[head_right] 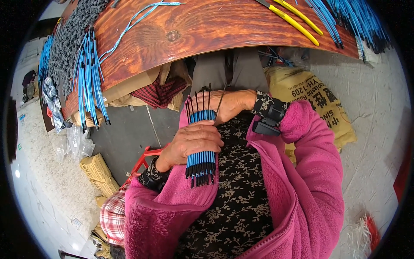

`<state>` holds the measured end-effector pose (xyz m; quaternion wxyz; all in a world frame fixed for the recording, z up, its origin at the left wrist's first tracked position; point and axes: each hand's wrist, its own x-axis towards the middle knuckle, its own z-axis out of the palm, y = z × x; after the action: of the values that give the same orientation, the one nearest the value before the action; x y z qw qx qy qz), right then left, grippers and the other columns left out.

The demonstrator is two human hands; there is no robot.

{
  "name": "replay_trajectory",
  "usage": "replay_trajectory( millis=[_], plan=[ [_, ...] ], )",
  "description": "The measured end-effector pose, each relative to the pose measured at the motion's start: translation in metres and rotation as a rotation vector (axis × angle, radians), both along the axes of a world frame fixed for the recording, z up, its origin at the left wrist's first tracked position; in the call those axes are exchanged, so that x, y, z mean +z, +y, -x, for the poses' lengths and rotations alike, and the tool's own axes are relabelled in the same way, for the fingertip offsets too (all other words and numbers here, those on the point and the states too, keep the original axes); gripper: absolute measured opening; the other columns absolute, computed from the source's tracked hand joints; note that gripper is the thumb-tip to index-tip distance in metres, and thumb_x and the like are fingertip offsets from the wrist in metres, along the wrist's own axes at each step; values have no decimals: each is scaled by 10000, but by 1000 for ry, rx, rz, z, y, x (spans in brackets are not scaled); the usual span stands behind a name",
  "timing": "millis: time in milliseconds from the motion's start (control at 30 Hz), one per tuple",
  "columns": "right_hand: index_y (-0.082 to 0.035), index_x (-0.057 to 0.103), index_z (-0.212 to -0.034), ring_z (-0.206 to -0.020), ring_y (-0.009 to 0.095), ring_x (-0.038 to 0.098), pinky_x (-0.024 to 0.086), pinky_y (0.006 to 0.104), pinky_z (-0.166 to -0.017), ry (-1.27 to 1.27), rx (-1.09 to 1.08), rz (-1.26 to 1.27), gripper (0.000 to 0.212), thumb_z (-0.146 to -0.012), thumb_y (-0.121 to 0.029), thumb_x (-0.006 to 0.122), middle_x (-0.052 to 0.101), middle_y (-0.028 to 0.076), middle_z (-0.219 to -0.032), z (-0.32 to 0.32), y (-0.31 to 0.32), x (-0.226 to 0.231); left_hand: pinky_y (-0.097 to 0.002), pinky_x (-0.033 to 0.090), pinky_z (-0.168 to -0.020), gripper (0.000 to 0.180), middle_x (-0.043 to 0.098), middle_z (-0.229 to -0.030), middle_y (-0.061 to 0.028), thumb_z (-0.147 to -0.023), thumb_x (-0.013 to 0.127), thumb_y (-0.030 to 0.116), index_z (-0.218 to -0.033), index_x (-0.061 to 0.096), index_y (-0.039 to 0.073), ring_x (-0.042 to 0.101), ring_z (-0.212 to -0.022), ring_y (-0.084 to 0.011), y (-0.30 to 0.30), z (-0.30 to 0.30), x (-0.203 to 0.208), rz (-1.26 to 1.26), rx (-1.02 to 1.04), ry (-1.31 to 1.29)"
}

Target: The person gathers blue rods by hand, aligns them, and trims the ends using yellow-handled shears before threading a thin wire through the rods to secure the bundle.

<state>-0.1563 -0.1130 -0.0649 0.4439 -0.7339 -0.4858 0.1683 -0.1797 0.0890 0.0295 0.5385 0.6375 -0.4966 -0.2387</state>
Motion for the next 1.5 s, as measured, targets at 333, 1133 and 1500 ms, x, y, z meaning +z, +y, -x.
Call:
replay_trajectory(
  millis=[333,1133,1500],
  plan=[
    [21,275,-1513,-1467,260,248,216,385,-1188,753,384,-95,889,-820,-253,761,307,179,-1563,-27,-17,10,-461,481,-1024,275,684,-1045,-74,-785,748,165,-1039,674,87,666,-1022,-263,0,-1,1,14,15,-36],
    [1,664,-1037,-919,155,650,488,294,-881,1562,-199,-412,258,-957,-244,656,716,94,-957,6,23,32,-467,504,-992,233,711,-1033,-78,-824,690,178,-1024,682,58,682,-1008,-287,2,9,12,69,3,17],
    [-20,671,-945,-900,147,650,503,282,-830,1524,-230,-402,216,-953,-236,661,715,93,-959,11,22,35,-473,425,-1073,334,645,-1203,-109,-802,698,133,-1128,651,79,589,-1163,-319,-2,-3,25,-108,-208,14]
  ],
)
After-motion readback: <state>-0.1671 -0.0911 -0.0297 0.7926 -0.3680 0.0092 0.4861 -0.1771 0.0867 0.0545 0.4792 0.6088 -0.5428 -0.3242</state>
